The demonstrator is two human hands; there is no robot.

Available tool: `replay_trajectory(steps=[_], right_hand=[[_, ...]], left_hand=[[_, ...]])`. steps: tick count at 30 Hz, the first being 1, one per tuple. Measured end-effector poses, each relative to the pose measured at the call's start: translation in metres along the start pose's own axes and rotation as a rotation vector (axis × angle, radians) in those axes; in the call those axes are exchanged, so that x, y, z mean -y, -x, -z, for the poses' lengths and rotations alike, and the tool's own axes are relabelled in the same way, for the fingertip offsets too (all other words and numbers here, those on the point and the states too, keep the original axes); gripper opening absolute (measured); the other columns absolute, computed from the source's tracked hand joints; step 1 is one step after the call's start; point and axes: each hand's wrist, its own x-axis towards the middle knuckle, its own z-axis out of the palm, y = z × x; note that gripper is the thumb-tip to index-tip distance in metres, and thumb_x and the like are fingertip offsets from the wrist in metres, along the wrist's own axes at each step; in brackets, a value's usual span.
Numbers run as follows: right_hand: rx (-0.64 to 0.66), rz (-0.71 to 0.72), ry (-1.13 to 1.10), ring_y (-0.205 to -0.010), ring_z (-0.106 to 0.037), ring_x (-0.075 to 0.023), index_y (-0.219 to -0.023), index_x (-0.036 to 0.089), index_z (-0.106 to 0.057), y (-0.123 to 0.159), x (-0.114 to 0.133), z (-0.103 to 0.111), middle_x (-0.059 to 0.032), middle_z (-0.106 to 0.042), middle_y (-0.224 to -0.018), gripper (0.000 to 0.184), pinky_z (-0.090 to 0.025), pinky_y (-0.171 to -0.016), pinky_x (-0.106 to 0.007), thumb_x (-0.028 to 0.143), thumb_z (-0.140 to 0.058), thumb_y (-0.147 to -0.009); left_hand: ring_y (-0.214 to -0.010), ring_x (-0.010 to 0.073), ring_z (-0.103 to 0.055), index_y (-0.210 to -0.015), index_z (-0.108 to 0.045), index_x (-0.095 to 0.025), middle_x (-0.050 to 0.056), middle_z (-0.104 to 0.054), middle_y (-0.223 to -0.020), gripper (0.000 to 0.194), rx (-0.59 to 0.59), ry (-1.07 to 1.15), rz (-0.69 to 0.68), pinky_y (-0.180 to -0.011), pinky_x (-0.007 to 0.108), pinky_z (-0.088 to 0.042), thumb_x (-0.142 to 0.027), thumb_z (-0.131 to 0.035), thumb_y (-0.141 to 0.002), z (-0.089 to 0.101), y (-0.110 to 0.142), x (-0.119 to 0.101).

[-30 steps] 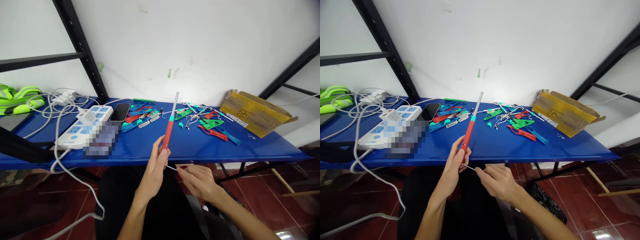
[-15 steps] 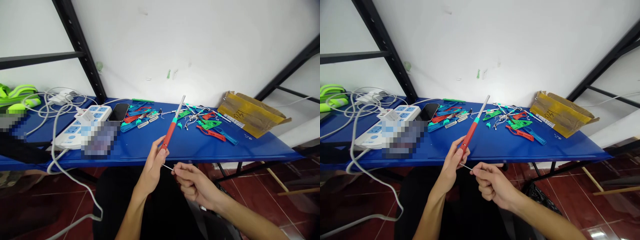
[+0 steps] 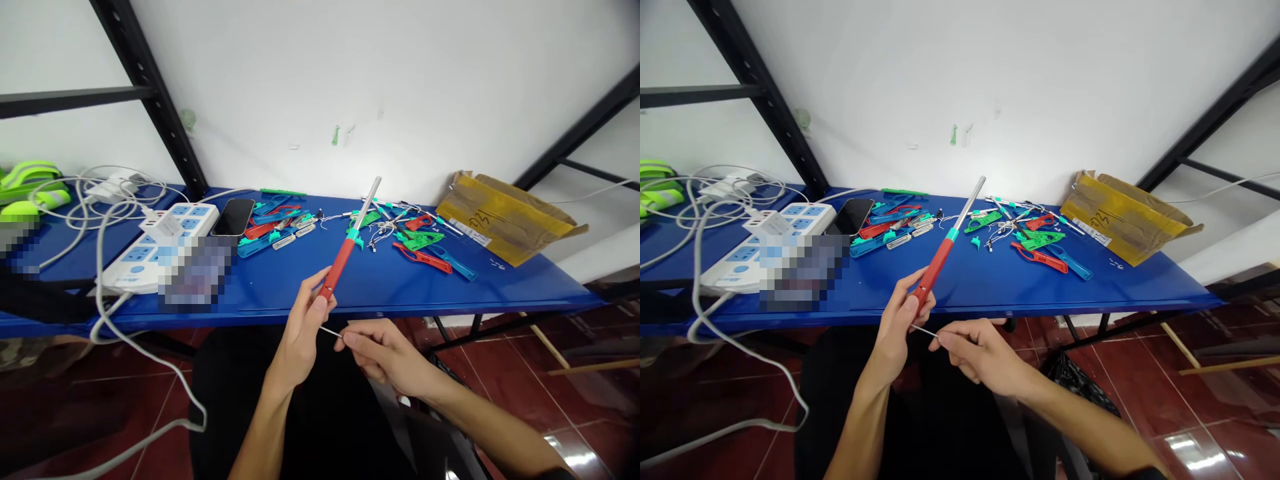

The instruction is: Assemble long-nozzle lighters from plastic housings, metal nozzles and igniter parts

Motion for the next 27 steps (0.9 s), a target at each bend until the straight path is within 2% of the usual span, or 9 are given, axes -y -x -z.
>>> replay_trajectory(steps=[3,7,10,14,18,20,22,25,27], right_hand=[[0.118,-0.258,-0.45,-0.04,-0.012,-0.002,-0.097,0.017,-0.075,0.004,-0.001,-0.007,0.0133,-0.035,-0.058,0.045,-0.008,-0.035,-0.021,0.061,-0.085,-0.091],[0.111,-0.275,-0.5,-0.042,-0.011,-0.0022,-0.096,0.017,-0.074,0.006,-0.004,-0.009,0.014,-0.033,-0.058,0.047,-0.008,-0.037,-0.021,0.061,-0.087,-0.089],[-0.012,-0.054,-0.1,-0.045,-0.027,-0.006,-0.102,0.018,-0.078,0.0,0.004,0.007,0.0085,-0.044,-0.061,0.049,-0.021,-0.043,-0.022,0.066,-0.074,-0.099],[-0.427,0.396,0.851,-0.082,-0.069,-0.0209,-0.117,0.022,-0.081,-0.029,0.013,0.045,-0.0088,-0.076,-0.095,0.041,-0.048,-0.068,-0.03,0.05,-0.051,-0.115],[-0.624,0.368,1.319,-0.105,-0.073,-0.0309,-0.116,0.018,-0.081,-0.069,0.016,0.062,-0.018,-0.078,-0.112,0.046,-0.056,-0.085,-0.039,0.046,-0.046,-0.117],[-0.65,0.448,1.186,-0.123,-0.07,-0.0348,-0.121,0.017,-0.081,-0.081,0.021,0.054,-0.0211,-0.077,-0.13,0.05,-0.055,-0.104,-0.048,0.052,-0.046,-0.116],[-0.541,0.534,0.85,-0.136,-0.067,-0.0323,-0.134,0.02,-0.078,-0.085,0.027,0.034,-0.017,-0.074,-0.143,0.053,-0.05,-0.117,-0.049,0.056,-0.044,-0.117],[-0.282,0.471,0.358,-0.126,-0.073,-0.0274,-0.135,0.024,-0.077,-0.085,0.033,-0.005,-0.0098,-0.08,-0.134,0.053,-0.056,-0.112,-0.043,0.062,-0.047,-0.114],[-0.394,0.455,0.139,-0.117,-0.076,-0.0265,-0.122,0.022,-0.08,-0.087,0.032,-0.026,-0.0101,-0.082,-0.124,0.05,-0.059,-0.105,-0.041,0.064,-0.054,-0.111]], left_hand=[[-0.086,0.0217,-0.063,-0.153,-0.065,-0.025,0.01,-0.071,-0.104,0.061,0.024,0.06,-0.084,-0.085,0.038,-0.061,-0.064,-0.056,-0.106,-0.001,0.004,0.004],[-0.079,0.0182,-0.057,-0.151,-0.066,-0.027,0.008,-0.068,-0.102,0.055,0.04,0.074,-0.125,-0.076,0.032,-0.058,-0.059,-0.059,-0.107,0.001,0.003,0.005],[-0.073,0.0144,-0.053,-0.151,-0.063,-0.028,0.004,-0.064,-0.096,0.05,-0.056,0.077,-0.149,-0.062,0.023,-0.048,-0.054,-0.061,-0.108,0.01,-0.008,0.005],[-0.065,0.0107,-0.05,-0.154,-0.053,-0.033,0.001,-0.064,-0.098,0.053,-0.21,0.144,-0.296,-0.053,0.02,-0.043,-0.047,-0.068,-0.106,0.02,-0.023,0.005],[-0.074,0.0109,-0.059,-0.164,-0.035,-0.038,0.003,-0.066,-0.116,0.067,-0.311,0.056,-0.275,-0.061,0.021,-0.051,-0.043,-0.069,-0.107,0.01,-0.023,0.008],[-0.093,0.0151,-0.069,-0.169,-0.023,-0.036,0.007,-0.066,-0.128,0.076,-0.334,-0.052,-0.235,-0.082,0.028,-0.06,-0.046,-0.067,-0.108,0.0,-0.02,0.014],[-0.123,0.0233,-0.07,-0.174,-0.009,-0.031,0.015,-0.062,-0.146,0.087,-0.324,-0.17,-0.23,-0.108,0.04,-0.059,-0.047,-0.065,-0.109,-0.011,-0.017,0.021],[-0.158,0.0334,-0.05,-0.178,0.002,-0.025,0.025,-0.045,-0.169,0.087,-0.161,-0.382,-0.27,-0.125,0.053,-0.047,-0.042,-0.054,-0.114,-0.021,-0.015,0.028],[-0.165,0.0348,-0.039,-0.179,-0.001,-0.026,0.025,-0.039,-0.174,0.079,-0.003,-0.548,-0.321,-0.129,0.058,-0.041,-0.034,-0.047,-0.116,-0.021,-0.014,0.027]])
